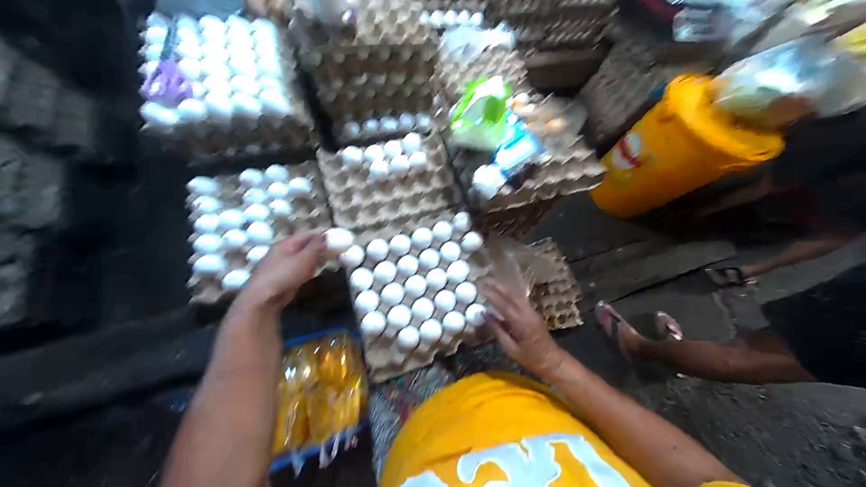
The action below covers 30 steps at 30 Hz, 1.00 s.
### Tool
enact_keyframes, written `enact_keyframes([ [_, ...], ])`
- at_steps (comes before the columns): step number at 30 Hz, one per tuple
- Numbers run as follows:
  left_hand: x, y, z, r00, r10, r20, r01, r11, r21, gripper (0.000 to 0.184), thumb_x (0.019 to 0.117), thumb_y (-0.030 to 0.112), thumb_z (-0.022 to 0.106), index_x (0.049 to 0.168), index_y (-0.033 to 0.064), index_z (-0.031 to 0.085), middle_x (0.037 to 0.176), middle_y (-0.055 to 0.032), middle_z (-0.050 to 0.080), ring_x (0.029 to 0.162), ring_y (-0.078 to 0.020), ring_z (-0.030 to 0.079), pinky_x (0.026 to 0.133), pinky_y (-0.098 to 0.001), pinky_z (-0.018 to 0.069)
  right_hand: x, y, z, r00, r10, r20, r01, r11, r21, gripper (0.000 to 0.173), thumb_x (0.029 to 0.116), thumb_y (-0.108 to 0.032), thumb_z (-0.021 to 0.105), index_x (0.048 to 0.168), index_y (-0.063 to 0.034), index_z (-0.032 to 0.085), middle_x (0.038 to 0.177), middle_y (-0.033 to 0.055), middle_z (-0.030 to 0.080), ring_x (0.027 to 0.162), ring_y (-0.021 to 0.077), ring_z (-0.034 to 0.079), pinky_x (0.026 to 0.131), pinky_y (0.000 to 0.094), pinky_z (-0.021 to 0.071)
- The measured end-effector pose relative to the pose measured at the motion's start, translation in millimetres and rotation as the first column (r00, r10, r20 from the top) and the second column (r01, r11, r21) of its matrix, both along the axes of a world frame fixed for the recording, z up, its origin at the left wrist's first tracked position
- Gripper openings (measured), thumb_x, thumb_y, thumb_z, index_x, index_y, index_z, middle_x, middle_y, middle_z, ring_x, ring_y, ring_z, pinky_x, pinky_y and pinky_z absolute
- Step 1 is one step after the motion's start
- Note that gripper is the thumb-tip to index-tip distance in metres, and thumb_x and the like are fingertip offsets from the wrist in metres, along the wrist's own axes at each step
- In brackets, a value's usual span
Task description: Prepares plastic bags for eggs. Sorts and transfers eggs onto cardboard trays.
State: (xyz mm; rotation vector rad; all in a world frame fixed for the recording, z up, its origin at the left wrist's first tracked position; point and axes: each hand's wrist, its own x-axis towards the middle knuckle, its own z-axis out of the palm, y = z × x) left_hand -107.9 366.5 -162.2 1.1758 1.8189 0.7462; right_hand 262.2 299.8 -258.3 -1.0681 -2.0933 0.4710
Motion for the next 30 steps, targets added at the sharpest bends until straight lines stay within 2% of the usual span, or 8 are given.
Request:
enact_keyframes([
  [2,25.9,-7.2,-2.0,0.991,-0.116,0.063,0.111,0.991,0.078,0.032,0.1092,0.026,0.049,0.133,0.0080,0.061,0.108,-0.0053,0.068,0.081,-0.0054,0.058,0.072,-0.0273,0.0496,-13.7,1.9,-0.3,0.998,0.058,-0.033,-0.058,0.998,-0.001,0.039,0.1027,-0.021,0.061,0.135,0.0004,0.064,0.143,0.0206,0.060,0.129,0.0303,0.062,0.106,0.0442,0.0529],
  [4,51.8,-13.8,-1.3,0.957,-0.234,0.170,0.216,0.969,0.121,0.031,0.1087,0.023,0.050,0.131,0.0042,0.062,0.110,-0.0053,0.070,0.092,-0.0054,0.064,0.085,-0.0285,0.0545,-25.4,4.4,0.6,0.991,0.107,-0.075,-0.109,0.994,-0.014,0.041,0.1024,-0.021,0.063,0.137,0.0017,0.062,0.144,0.0216,0.058,0.122,0.0288,0.066,0.100,0.0401,0.0572],
  [7,85.6,-22.6,-6.0,0.899,-0.394,0.190,0.377,0.919,0.118,0.032,0.1080,0.022,0.052,0.130,0.0019,0.064,0.111,-0.0094,0.070,0.096,-0.0104,0.066,0.089,-0.0332,0.0544,-35.5,6.7,1.8,0.993,0.091,-0.081,-0.093,0.995,-0.022,0.047,0.1013,-0.024,0.064,0.141,0.0016,0.058,0.147,0.0221,0.055,0.108,0.0263,0.070,0.085,0.0367,0.0611],
  [14,147.2,-21.7,-33.1,0.834,-0.552,0.016,0.551,0.834,0.037,0.037,0.1076,0.030,0.054,0.130,0.0026,0.064,0.113,-0.0175,0.071,0.104,-0.0297,0.069,0.095,-0.0532,0.0532,-31.6,29.4,-4.5,0.995,-0.010,0.103,0.002,0.998,0.068,0.051,0.0934,-0.017,0.070,0.139,0.0030,0.058,0.130,0.0229,0.066,0.116,0.0371,0.067,0.096,0.0493,0.0561],
  [17,162.6,-18.8,-33.1,0.848,-0.530,-0.019,0.530,0.847,0.036,0.034,0.1075,0.028,0.055,0.126,0.0013,0.066,0.109,-0.0188,0.071,0.100,-0.0314,0.069,0.093,-0.0535,0.0530,-22.4,39.3,-9.2,0.987,-0.049,0.152,0.036,0.995,0.091,0.045,0.0927,-0.018,0.069,0.131,0.0032,0.062,0.121,0.0220,0.069,0.108,0.0388,0.069,0.090,0.0545,0.0561],
  [21,164.6,-9.4,-33.8,0.811,-0.586,-0.005,0.585,0.810,0.045,0.041,0.1089,0.027,0.051,0.140,0.0026,0.060,0.122,-0.0191,0.070,0.113,-0.0315,0.068,0.103,-0.0527,0.0497,-9.7,53.3,-10.7,0.963,-0.117,0.244,0.105,0.993,0.061,0.045,0.0945,-0.030,0.065,0.128,0.0008,0.064,0.116,0.0230,0.070,0.104,0.0442,0.068,0.085,0.0652,0.0503],
  [26,121.5,-2.1,-37.0,0.911,-0.383,-0.152,0.407,0.894,0.186,0.041,0.1084,0.026,0.052,0.142,0.0032,0.059,0.139,-0.0186,0.062,0.131,-0.0310,0.059,0.113,-0.0497,0.0434,-5.2,79.5,-13.2,0.946,-0.163,0.280,0.177,0.984,-0.023,0.054,0.0939,-0.037,0.063,0.129,0.0045,0.062,0.125,0.0316,0.064,0.119,0.0542,0.058,0.097,0.0710,0.0425],
  [30,40.5,8.1,-47.9,0.895,-0.087,-0.437,0.161,0.978,0.134,0.038,0.1074,0.025,0.053,0.140,0.0052,0.061,0.142,-0.0180,0.058,0.128,-0.0326,0.060,0.108,-0.0514,0.0481,-3.4,87.6,-21.8,0.941,-0.180,0.285,0.200,0.979,-0.041,0.057,0.0935,-0.038,0.066,0.130,0.0063,0.062,0.134,0.0346,0.057,0.125,0.0560,0.053,0.104,0.0676,0.0397],
])
